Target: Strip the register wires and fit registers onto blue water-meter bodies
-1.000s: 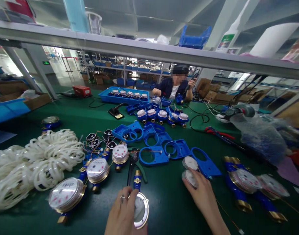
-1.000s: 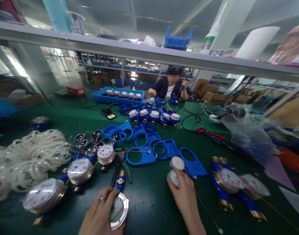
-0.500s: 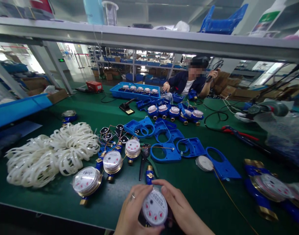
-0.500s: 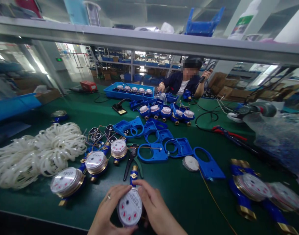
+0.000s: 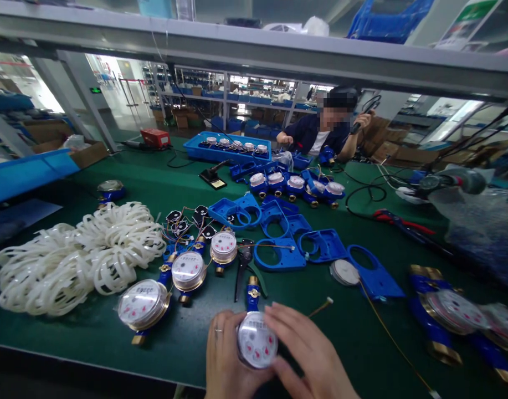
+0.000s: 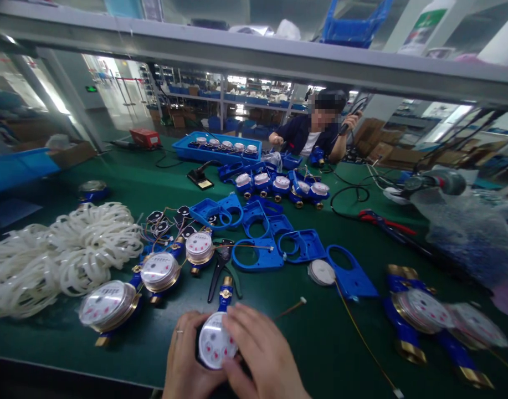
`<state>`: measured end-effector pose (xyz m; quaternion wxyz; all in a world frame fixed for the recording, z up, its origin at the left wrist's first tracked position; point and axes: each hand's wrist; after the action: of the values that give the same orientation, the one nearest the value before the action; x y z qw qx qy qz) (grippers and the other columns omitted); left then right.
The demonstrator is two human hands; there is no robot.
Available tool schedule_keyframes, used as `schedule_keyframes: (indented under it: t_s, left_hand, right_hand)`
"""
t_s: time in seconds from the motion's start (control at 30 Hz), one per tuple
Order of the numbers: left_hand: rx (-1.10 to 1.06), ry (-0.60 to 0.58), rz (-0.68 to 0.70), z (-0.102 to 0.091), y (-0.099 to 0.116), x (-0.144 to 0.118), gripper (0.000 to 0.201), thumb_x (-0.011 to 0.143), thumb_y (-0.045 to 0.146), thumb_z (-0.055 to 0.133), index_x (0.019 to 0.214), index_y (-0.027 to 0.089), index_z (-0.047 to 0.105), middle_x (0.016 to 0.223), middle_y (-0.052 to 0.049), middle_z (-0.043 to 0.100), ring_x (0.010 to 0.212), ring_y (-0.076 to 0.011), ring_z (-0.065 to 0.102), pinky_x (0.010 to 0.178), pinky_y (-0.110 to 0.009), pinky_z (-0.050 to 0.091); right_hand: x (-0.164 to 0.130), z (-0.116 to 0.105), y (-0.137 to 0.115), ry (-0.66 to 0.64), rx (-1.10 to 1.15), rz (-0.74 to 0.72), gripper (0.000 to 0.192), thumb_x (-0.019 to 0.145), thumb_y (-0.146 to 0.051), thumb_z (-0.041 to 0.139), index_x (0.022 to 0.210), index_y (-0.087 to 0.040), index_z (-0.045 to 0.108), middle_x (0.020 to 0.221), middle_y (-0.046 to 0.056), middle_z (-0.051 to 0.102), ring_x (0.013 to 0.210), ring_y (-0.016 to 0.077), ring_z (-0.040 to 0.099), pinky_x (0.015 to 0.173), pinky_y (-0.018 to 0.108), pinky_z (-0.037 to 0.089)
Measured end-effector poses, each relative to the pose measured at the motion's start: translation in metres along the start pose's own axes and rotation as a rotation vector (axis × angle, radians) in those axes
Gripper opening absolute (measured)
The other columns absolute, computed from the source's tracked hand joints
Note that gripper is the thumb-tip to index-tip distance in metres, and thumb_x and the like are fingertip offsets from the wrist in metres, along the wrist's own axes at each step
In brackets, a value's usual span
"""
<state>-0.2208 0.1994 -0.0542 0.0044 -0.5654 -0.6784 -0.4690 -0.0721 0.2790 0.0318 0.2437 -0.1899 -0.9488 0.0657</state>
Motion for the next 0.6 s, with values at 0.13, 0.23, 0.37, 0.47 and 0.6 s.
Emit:
schedule_keyframes:
  t_s: [0.13,0.23,0.37,0.47,0.6]
  left_hand:
    - [0.007,-0.008,-0.001,0.003,-0.008,-0.007,0.057,0.061,0.031,0.073,0.109,0.018,0.046,0.093,-0.008,0.054,0.082,-0.0221,0.056,0.067,-0.034,0.051]
    - [-0.011,-0.034,0.035,0.008,-0.018,-0.011,0.057,0.067,0.036,0.071,0.113,0.016,0.045,0.101,-0.011,0.055,0.093,-0.0247,0.056,0.074,-0.036,0.052]
    - [-0.051,0.063,0.232,0.013,-0.038,-0.019,0.065,0.086,0.054,0.046,0.134,0.012,0.037,0.125,-0.019,0.047,0.124,-0.0284,0.045,0.09,-0.039,0.048]
    - [-0.096,0.048,0.221,0.008,-0.055,-0.029,0.069,0.092,0.056,0.032,0.147,0.014,0.022,0.134,-0.021,0.042,0.131,-0.0314,0.038,0.098,-0.047,0.042]
    - [-0.026,-0.036,0.056,-0.009,-0.078,-0.041,0.063,0.095,0.029,0.041,0.15,0.03,0.012,0.123,-0.014,0.052,0.125,-0.0264,0.046,0.097,-0.044,0.046]
  right_hand:
    - [-0.007,0.028,-0.008,-0.021,-0.043,-0.163,0.044,0.098,-0.037,0.039,0.129,-0.007,0.049,0.133,0.012,0.05,0.13,0.0239,0.041,0.097,0.032,0.048]
    - [-0.012,0.039,-0.007,0.009,-0.003,-0.139,0.045,0.097,-0.039,0.042,0.131,-0.008,0.048,0.135,0.014,0.049,0.132,0.0245,0.038,0.099,0.034,0.047]
    - [-0.008,0.046,-0.009,-0.047,0.027,0.111,0.083,0.074,-0.06,0.069,0.136,-0.013,0.043,0.137,0.019,0.045,0.12,0.0301,0.051,0.089,0.039,0.053]
    - [-0.003,0.051,-0.012,-0.157,0.112,0.278,0.098,0.053,-0.045,0.087,0.137,-0.018,0.042,0.127,0.015,0.054,0.109,0.0286,0.058,0.086,0.037,0.055]
    - [-0.022,0.057,-0.009,-0.091,0.152,0.22,0.097,0.049,-0.033,0.087,0.134,-0.021,0.042,0.116,0.012,0.058,0.099,0.0263,0.061,0.081,0.033,0.055]
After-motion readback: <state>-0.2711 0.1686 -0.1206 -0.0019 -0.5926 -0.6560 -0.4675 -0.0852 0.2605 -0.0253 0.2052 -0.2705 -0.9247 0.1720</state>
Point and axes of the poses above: each hand's wrist, its own x-axis towards the middle knuckle, its own z-axis out of the palm, y = z × x
